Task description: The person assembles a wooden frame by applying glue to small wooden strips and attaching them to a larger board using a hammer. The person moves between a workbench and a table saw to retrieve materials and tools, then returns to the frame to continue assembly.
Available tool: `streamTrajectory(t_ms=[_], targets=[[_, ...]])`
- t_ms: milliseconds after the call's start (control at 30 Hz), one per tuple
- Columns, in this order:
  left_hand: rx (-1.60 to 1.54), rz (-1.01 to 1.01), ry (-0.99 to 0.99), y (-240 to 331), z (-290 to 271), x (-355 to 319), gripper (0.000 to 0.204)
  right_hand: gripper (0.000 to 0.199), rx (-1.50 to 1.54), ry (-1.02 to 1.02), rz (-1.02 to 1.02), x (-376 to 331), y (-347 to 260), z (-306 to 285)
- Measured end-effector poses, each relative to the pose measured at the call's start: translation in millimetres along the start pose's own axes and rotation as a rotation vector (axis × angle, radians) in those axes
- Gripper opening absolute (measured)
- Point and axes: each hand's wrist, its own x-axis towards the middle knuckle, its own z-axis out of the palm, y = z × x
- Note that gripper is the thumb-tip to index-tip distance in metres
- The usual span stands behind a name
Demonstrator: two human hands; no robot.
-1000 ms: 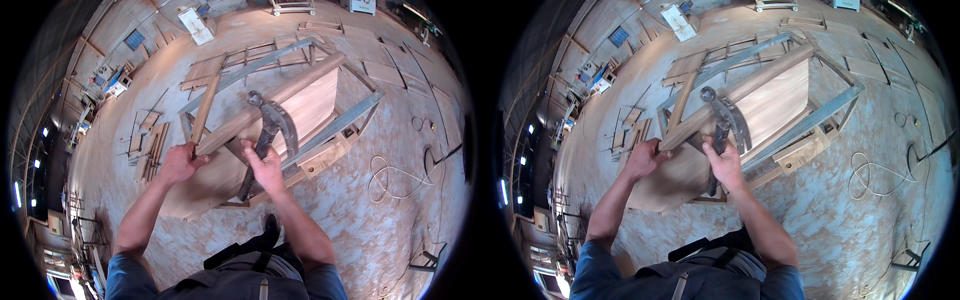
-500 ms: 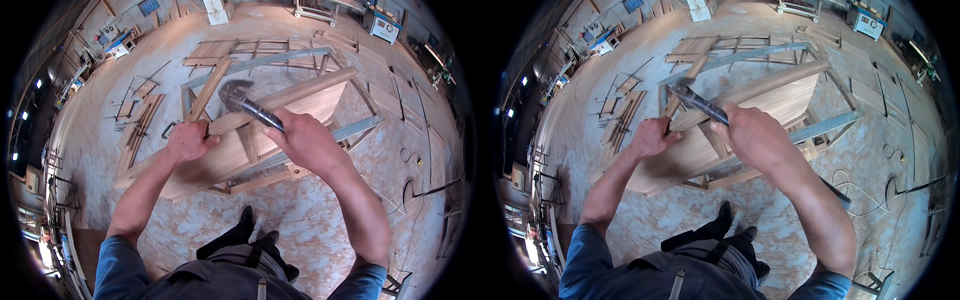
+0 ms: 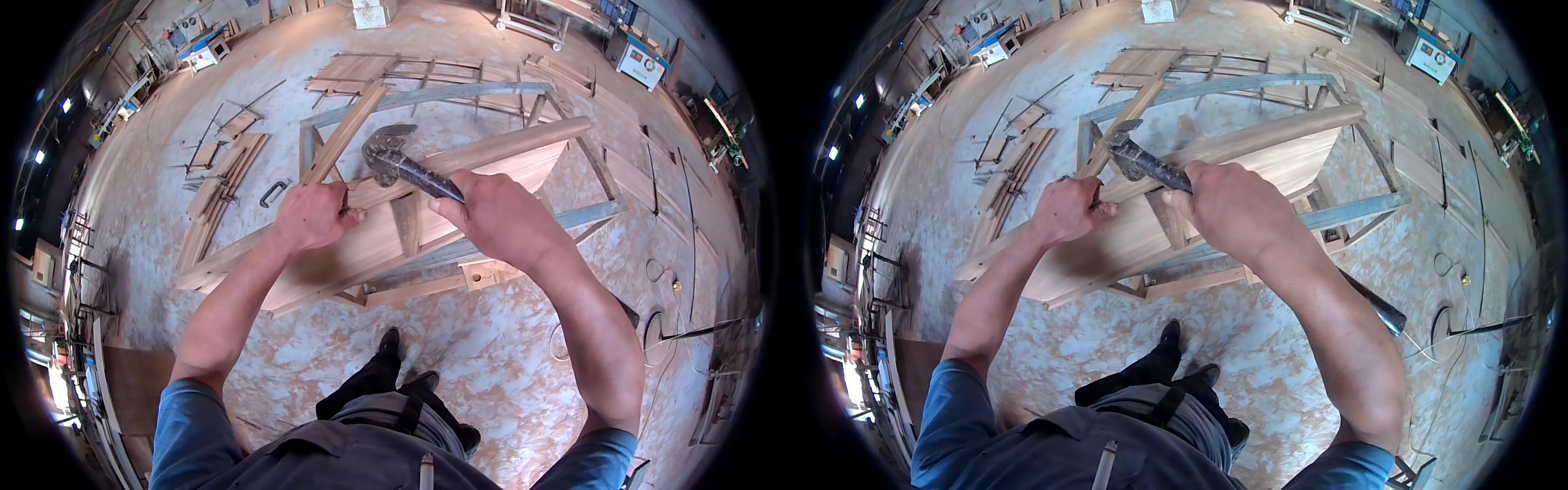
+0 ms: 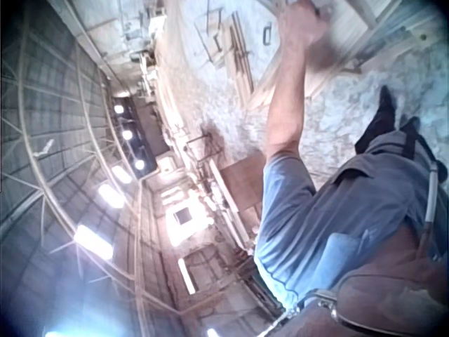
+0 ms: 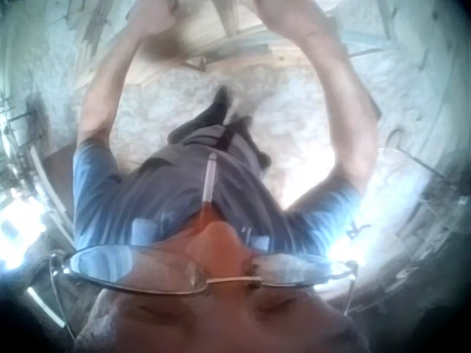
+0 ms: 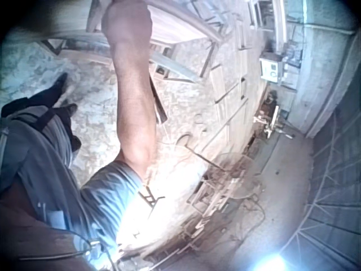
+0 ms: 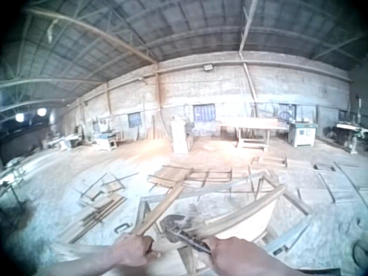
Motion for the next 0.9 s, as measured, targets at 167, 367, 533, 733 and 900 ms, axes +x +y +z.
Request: streamTrajectory(t_ms=[167,367,533,733,900], targets=[[0.036,-0.037,-0.009,5,0,-2,0.044,0.034,0.095,0.123,0.075,-1,16,-29],[0.070,-0.021,-0.005,9,-4,-5,0.043,0.027,0.145,0.395,0.219,22,77,-66],[0.007,-0.024,0.060,7,-1,-5,0.042,0.032,0.431,0.593,0.493,13,158,-52],[-0.001,-0.005,0.099,1,7,-3,0.038,0.027,1.456,0.892,0.614,7,257,16],[0.053,-0.013,0.095,12,-1,-5,0.039,0.038,1.718,0.794,0.403,64,352,59]])
